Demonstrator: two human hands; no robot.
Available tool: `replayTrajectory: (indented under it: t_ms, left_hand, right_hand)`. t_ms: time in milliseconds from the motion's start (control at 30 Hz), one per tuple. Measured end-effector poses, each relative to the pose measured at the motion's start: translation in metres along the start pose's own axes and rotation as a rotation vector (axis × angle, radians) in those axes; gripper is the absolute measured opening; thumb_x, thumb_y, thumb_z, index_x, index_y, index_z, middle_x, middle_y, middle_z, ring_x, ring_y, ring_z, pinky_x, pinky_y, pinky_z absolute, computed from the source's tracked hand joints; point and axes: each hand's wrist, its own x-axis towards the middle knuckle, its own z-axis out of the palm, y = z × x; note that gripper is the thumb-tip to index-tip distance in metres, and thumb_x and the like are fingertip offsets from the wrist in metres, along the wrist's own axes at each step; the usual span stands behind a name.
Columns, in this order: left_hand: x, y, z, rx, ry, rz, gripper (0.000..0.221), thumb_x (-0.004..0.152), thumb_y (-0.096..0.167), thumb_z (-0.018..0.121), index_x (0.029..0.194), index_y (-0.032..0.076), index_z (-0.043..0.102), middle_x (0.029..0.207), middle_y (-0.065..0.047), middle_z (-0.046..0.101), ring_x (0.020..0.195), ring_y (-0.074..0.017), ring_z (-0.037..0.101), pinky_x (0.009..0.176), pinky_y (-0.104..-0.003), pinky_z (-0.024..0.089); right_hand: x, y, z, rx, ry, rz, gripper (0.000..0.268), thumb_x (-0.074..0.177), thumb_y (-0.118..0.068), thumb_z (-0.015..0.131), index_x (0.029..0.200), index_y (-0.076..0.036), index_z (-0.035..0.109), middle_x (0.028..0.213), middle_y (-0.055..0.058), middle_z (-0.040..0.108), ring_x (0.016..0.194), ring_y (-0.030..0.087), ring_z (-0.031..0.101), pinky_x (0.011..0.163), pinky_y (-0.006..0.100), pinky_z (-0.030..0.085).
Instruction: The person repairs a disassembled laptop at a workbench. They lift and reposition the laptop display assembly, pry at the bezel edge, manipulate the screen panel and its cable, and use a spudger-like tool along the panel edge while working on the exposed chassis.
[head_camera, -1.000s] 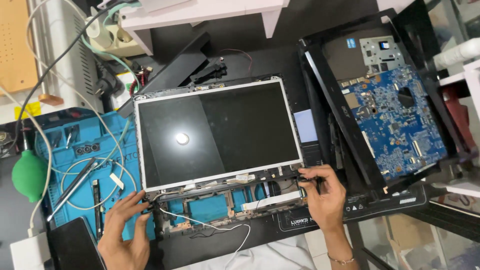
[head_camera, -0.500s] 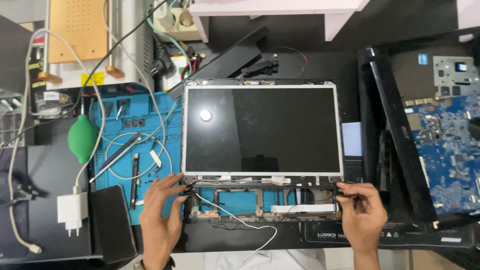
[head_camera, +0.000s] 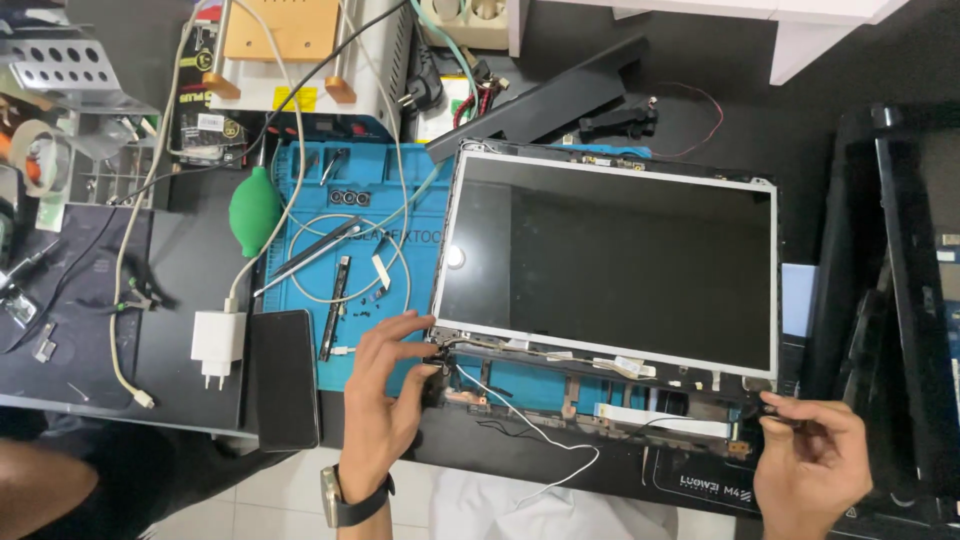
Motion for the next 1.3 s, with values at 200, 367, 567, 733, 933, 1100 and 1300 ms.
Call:
replayTrajectory:
  t_ms: [200, 367, 567, 733, 933, 1100, 1300]
  left_hand:
    - [0.002, 0.012, 0.0, -0.017, 0.018, -0.002, 0.023, 0.082, -0.007, 0.069, 0.103, 0.004, 0.068, 0.125, -0.01, 0.072, 0.128, -0.0329, 0.063, 0.106, -0.042, 0.048]
    - [0.004, 0.025, -0.003, -0.082, 0.112, 0.009, 0.022, 0.086, -0.006, 0.071, 0.106, 0.004, 0.068, 0.117, -0.011, 0.073, 0.117, -0.0284, 0.069, 0.101, -0.038, 0.052]
    - [0.029, 0.053, -0.013, -0.068, 0.133, 0.083, 0.02, 0.089, -0.004, 0.074, 0.108, 0.004, 0.07, 0.112, -0.009, 0.074, 0.109, -0.0251, 0.07, 0.098, -0.035, 0.054]
    - [0.043, 0.059, -0.017, -0.062, 0.135, 0.141, 0.018, 0.095, -0.002, 0.074, 0.111, 0.003, 0.07, 0.111, -0.009, 0.074, 0.106, -0.0238, 0.069, 0.097, -0.033, 0.053]
    - [0.049, 0.062, -0.022, -0.064, 0.118, 0.185, 0.015, 0.1, 0.002, 0.074, 0.115, 0.003, 0.07, 0.112, -0.009, 0.074, 0.106, -0.0233, 0.069, 0.096, -0.032, 0.053]
    - [0.045, 0.058, -0.03, -0.063, 0.124, 0.143, 0.015, 0.103, 0.005, 0.071, 0.118, 0.003, 0.071, 0.112, -0.01, 0.073, 0.104, -0.0212, 0.069, 0.091, -0.031, 0.053]
    - [0.028, 0.027, -0.041, 0.034, 0.152, -0.031, 0.015, 0.104, 0.011, 0.066, 0.114, 0.003, 0.073, 0.106, -0.01, 0.073, 0.097, -0.0207, 0.069, 0.08, -0.03, 0.052]
  right_hand:
    - [0.003, -0.008, 0.006, -0.073, 0.021, -0.051, 0.018, 0.109, 0.012, 0.067, 0.111, 0.007, 0.05, 0.107, 0.015, 0.059, 0.108, 0.022, 0.067, 0.101, 0.029, 0.058]
    - [0.01, -0.016, 0.003, -0.024, 0.07, -0.046, 0.016, 0.116, 0.008, 0.064, 0.113, 0.005, 0.048, 0.108, 0.014, 0.058, 0.098, 0.017, 0.067, 0.072, 0.023, 0.056]
    - [0.05, -0.051, 0.014, 0.07, 0.114, -0.091, 0.027, 0.111, -0.014, 0.074, 0.119, 0.002, 0.053, 0.102, 0.009, 0.06, 0.092, 0.013, 0.069, 0.067, 0.019, 0.052]
    - [0.075, -0.082, 0.018, 0.172, 0.115, -0.07, 0.031, 0.108, -0.021, 0.08, 0.116, -0.001, 0.057, 0.098, 0.009, 0.066, 0.076, 0.007, 0.062, 0.06, 0.016, 0.045]
    - [0.085, -0.093, 0.02, 0.245, 0.104, -0.07, 0.03, 0.109, -0.02, 0.081, 0.115, -0.001, 0.059, 0.095, 0.009, 0.069, 0.068, 0.005, 0.055, 0.064, 0.016, 0.046]
    - [0.084, -0.094, 0.021, 0.274, 0.069, -0.117, 0.028, 0.11, -0.021, 0.08, 0.114, -0.002, 0.06, 0.094, 0.007, 0.069, 0.068, 0.004, 0.054, 0.068, 0.017, 0.05]
    - [0.07, -0.074, 0.016, 0.301, 0.113, -0.096, 0.022, 0.113, -0.012, 0.075, 0.118, 0.0, 0.057, 0.101, 0.008, 0.063, 0.078, 0.006, 0.058, 0.079, 0.021, 0.057]
